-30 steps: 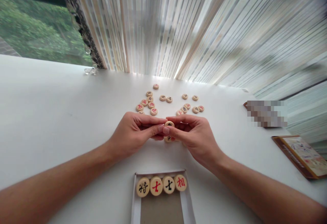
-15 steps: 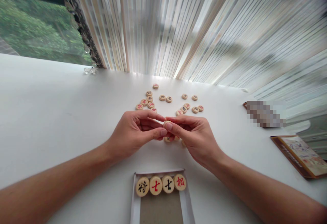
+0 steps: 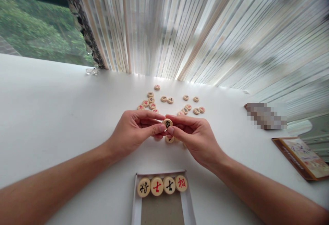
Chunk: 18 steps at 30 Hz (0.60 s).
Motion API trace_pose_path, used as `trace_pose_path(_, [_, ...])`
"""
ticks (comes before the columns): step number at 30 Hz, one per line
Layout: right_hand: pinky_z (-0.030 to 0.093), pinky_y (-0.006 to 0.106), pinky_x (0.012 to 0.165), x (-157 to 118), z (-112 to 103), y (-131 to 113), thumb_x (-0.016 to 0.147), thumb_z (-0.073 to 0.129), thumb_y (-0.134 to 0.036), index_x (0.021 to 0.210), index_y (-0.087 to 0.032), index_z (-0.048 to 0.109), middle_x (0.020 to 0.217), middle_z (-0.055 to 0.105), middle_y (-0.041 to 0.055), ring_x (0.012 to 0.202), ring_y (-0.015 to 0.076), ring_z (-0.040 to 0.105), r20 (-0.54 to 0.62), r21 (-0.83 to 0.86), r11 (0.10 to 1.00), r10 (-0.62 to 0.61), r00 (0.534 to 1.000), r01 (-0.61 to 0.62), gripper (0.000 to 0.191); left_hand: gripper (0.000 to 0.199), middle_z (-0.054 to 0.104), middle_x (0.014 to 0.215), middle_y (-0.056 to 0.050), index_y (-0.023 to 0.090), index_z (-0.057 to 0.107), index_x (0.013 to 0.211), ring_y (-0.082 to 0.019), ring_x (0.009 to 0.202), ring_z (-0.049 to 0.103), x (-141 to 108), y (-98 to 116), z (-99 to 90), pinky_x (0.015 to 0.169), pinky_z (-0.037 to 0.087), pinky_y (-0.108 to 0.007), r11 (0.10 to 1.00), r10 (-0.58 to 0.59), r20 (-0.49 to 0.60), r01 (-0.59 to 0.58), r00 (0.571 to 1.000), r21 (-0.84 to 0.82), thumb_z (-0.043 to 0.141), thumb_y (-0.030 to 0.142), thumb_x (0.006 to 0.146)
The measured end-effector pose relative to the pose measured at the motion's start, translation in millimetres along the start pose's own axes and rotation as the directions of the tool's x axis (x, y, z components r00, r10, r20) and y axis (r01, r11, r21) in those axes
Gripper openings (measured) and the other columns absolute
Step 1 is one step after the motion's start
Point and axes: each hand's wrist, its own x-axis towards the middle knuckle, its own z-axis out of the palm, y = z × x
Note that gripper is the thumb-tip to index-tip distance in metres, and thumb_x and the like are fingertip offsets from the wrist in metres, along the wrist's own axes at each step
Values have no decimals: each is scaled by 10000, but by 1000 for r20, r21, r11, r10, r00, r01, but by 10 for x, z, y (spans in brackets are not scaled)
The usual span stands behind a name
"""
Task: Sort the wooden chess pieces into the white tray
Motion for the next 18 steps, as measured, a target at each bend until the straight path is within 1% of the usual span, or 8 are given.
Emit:
trace_pose_path(4, [657,197,753,14,0,9,731,980,-183,1055,-279,881,917,862,25,801,131,810,21,22,1000,-19,1000,18,352,336,852,821,-82,120,850,989,-171,673,804,3,7,8,663,686,-234,999,-10,-15,9,1000,-36,1001,221,707])
trace_pose_path(6, [660,197,755,19,-1,11,714,983,-154,1064,-277,875,928,862,22,815,134,813,5,14,999,-50,999,50,387,342,847,802,-76,120,850,992,-172,674,803,3,2,11,667,687,-238,999,-9,-25,8,1000,-45,1004,216,702])
trace_pose_path(11, [659,195,723,10,-22,34,702,976,-109,1067,-257,862,933,857,30,806,138,806,-44,-77,988,-136,990,133,409,315,840,791,-76,114,847,990,-169,672,797,4,-11,7,662,682,-234,999,22,-29,-23,999,-47,988,201,722])
trace_pose_path(14, [657,194,731,-4,-40,58,698,985,-113,1066,-262,859,951,856,31,802,135,801,-52,-118,979,-170,984,163,416,271,837,781,-67,122,848,988,-157,665,791,1,0,4,661,678,-225,999,33,-20,-33,999,-41,965,190,754])
trace_pose_path(18, [670,230,734,-9,-51,86,706,997,-156,1066,-264,857,969,852,41,813,160,806,-41,-135,972,-201,979,194,402,311,830,753,-58,126,849,988,-157,668,788,-5,19,11,663,673,-218,999,35,-11,-36,999,-36,986,177,713])
